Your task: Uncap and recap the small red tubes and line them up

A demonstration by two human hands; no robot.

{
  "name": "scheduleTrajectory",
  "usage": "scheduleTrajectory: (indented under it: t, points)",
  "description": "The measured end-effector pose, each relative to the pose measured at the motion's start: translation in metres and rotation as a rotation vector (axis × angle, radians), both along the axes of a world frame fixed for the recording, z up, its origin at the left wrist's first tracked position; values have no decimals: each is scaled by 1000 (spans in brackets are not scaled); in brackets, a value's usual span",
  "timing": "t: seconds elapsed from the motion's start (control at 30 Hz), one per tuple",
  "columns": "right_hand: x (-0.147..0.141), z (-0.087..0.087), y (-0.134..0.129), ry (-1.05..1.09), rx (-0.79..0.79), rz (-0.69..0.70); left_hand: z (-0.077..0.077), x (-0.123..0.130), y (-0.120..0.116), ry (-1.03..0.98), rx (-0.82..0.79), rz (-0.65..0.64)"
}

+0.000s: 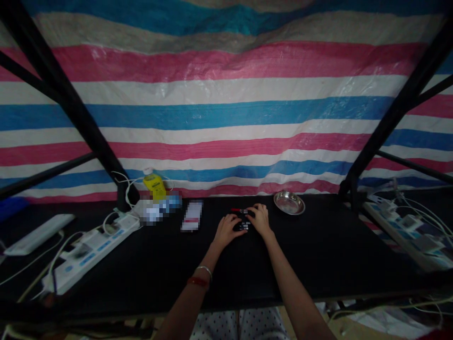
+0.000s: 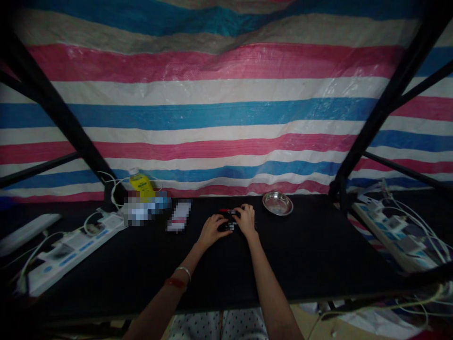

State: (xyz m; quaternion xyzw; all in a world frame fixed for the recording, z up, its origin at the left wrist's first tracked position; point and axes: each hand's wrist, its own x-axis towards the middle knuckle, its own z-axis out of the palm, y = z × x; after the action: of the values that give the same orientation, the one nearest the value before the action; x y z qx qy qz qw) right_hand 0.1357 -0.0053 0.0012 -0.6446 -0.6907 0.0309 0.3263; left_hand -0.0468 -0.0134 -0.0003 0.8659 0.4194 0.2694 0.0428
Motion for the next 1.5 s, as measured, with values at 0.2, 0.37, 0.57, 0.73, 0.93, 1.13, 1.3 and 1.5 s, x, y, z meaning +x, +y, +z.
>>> scheduleTrajectory:
  t: [0.2, 0.37, 0.57, 0.73, 0.93, 1.13, 1.3, 1.5]
  points:
    - [-7, 2, 8, -13, -74, 21, -3, 2, 2, -106, 71, 134]
    - [-9, 3, 5, 375, -39, 119, -2, 2, 0, -273, 122, 256]
    - [-22, -5, -17, 1496, -226, 234, -1, -2, -7, -389, 169, 255]
    - [-34, -12, -39, 1928, -480, 293, -3, -3, -9, -281, 259, 133]
    - [-38, -10, -43, 2025, -579, 319, -4, -2, -9, -249, 399, 56]
    - [-37, -10, -43, 1983, -503, 256, -11, -1, -5, -214, 422, 89]
    - [-36, -10, -44, 1913, -467, 300, -17, -3, 2, -238, 272, 116]
    - [-35, -13, -42, 1871, -366, 258, -19, -2, 5, -234, 123, 101]
